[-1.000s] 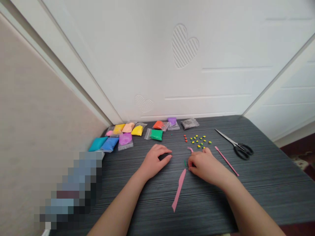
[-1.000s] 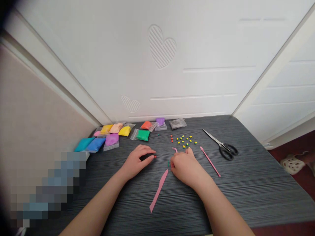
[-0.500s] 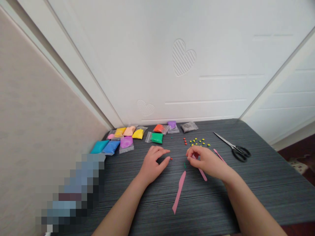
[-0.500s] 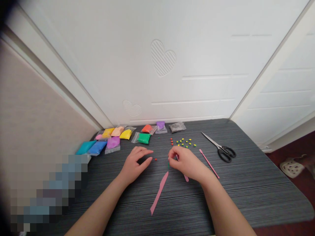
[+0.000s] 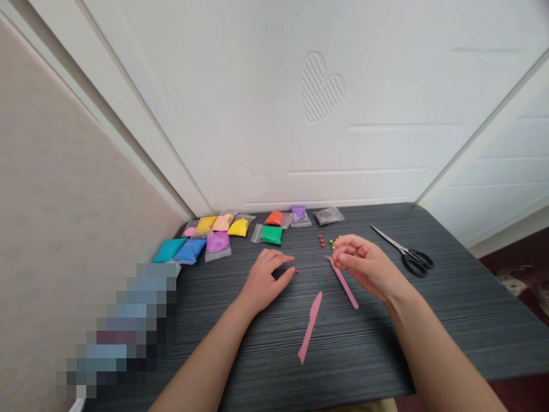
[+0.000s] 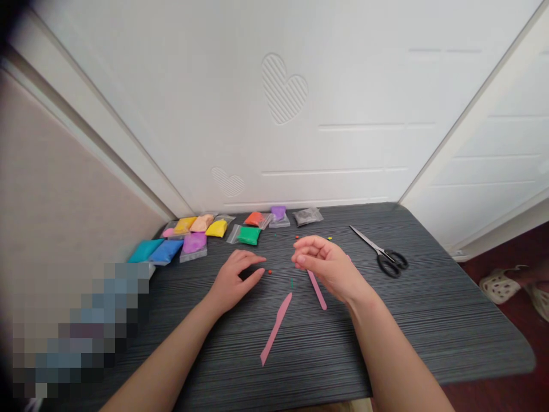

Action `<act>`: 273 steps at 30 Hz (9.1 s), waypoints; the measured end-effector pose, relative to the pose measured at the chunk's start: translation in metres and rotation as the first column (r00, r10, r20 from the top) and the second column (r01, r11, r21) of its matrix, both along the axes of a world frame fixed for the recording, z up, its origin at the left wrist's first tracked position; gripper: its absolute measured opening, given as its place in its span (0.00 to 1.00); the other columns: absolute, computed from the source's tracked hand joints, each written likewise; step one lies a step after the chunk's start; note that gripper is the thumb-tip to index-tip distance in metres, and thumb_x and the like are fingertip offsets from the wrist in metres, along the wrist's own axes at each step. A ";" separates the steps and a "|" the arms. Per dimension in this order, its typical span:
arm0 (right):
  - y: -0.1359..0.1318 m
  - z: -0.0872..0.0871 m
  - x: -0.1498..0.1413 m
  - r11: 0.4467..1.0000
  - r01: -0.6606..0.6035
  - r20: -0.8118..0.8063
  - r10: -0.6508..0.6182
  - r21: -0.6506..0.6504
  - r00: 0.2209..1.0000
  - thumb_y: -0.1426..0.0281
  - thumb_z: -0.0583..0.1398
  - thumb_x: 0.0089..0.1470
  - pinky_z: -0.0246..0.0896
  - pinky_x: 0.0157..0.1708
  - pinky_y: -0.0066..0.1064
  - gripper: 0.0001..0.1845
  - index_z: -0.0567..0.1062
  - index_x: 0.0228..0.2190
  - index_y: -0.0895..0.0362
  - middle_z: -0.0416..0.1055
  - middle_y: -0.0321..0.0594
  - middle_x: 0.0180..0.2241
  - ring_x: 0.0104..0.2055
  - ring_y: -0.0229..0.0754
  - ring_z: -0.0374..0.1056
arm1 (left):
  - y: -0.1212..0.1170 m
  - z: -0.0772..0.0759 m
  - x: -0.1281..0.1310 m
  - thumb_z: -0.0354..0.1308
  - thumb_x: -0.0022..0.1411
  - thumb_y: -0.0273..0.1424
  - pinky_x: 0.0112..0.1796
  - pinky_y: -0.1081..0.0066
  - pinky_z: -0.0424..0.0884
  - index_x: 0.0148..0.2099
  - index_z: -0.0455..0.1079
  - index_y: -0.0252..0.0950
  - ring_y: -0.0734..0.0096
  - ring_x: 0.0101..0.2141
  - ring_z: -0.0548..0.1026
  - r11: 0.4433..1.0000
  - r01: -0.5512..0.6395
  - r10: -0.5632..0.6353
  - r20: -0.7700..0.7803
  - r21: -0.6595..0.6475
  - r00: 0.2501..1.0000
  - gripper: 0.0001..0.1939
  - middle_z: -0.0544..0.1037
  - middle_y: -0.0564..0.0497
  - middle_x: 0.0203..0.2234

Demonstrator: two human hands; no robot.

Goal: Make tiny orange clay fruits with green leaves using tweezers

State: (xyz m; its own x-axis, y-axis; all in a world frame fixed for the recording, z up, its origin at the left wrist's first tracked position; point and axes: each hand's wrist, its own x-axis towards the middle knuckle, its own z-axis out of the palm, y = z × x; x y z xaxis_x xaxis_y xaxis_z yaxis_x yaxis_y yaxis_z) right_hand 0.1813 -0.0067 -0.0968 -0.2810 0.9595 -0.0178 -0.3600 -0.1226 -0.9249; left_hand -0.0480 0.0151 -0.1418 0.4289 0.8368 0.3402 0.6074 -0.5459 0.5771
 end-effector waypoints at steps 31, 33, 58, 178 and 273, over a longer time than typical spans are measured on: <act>0.001 0.007 0.011 0.999 0.014 -0.269 -0.026 -0.045 0.963 0.76 0.62 0.43 0.65 0.34 0.21 0.13 0.73 0.35 0.54 0.74 0.34 0.31 0.31 0.29 0.68 | -0.108 0.014 0.014 0.49 0.58 0.33 0.49 0.59 0.62 0.54 0.59 0.44 0.62 0.50 0.61 0.965 0.205 -0.255 -0.416 -0.161 0.873 0.20 0.66 0.50 0.50; 0.001 0.008 0.012 0.999 0.007 -0.278 -0.017 -0.036 0.960 0.76 0.61 0.43 0.65 0.34 0.21 0.13 0.73 0.35 0.54 0.74 0.34 0.31 0.31 0.29 0.69 | -0.112 0.009 0.012 0.48 0.58 0.33 0.50 0.59 0.62 0.54 0.59 0.43 0.62 0.51 0.60 0.969 0.202 -0.245 -0.426 -0.145 0.871 0.20 0.65 0.50 0.52; 0.014 -0.002 0.014 0.991 0.125 -0.316 -0.135 -0.053 0.939 0.74 0.62 0.44 0.62 0.28 0.19 0.09 0.72 0.32 0.54 0.67 0.28 0.21 0.24 0.26 0.62 | -0.107 0.008 0.095 0.40 0.57 0.48 0.48 0.56 0.57 0.57 0.55 0.29 0.54 0.49 0.58 0.995 -0.061 0.015 -0.490 -0.078 0.872 0.33 0.61 0.42 0.53; -0.004 -0.012 -0.022 0.998 -0.034 0.051 0.037 -0.045 0.998 0.75 0.60 0.47 0.64 0.36 0.25 0.13 0.69 0.37 0.52 0.75 0.33 0.33 0.33 0.32 0.70 | 0.021 -0.007 -0.019 0.61 0.47 0.21 0.36 0.78 0.65 0.36 0.72 0.34 0.80 0.29 0.72 0.525 0.473 0.453 0.703 -0.707 0.548 0.11 0.76 0.52 0.28; -0.006 -0.016 -0.034 0.754 -0.612 0.964 -0.262 0.238 0.052 0.70 0.51 0.53 0.38 0.43 0.39 0.14 0.72 0.39 0.49 0.66 0.38 0.29 0.34 0.38 0.60 | 0.020 -0.006 -0.017 0.61 0.46 0.22 0.36 0.76 0.64 0.35 0.72 0.34 0.78 0.31 0.72 0.549 0.492 0.440 0.734 -0.675 0.517 0.10 0.76 0.52 0.28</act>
State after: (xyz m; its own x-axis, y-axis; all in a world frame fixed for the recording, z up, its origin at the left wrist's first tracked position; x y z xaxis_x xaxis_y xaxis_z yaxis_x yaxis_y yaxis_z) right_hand 0.1476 -0.0131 -0.1133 -0.5875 0.8082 -0.0402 0.7864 0.5586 -0.2638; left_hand -0.0647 0.0349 -0.1477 0.3956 0.8898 -0.2273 -0.3586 0.3776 0.8537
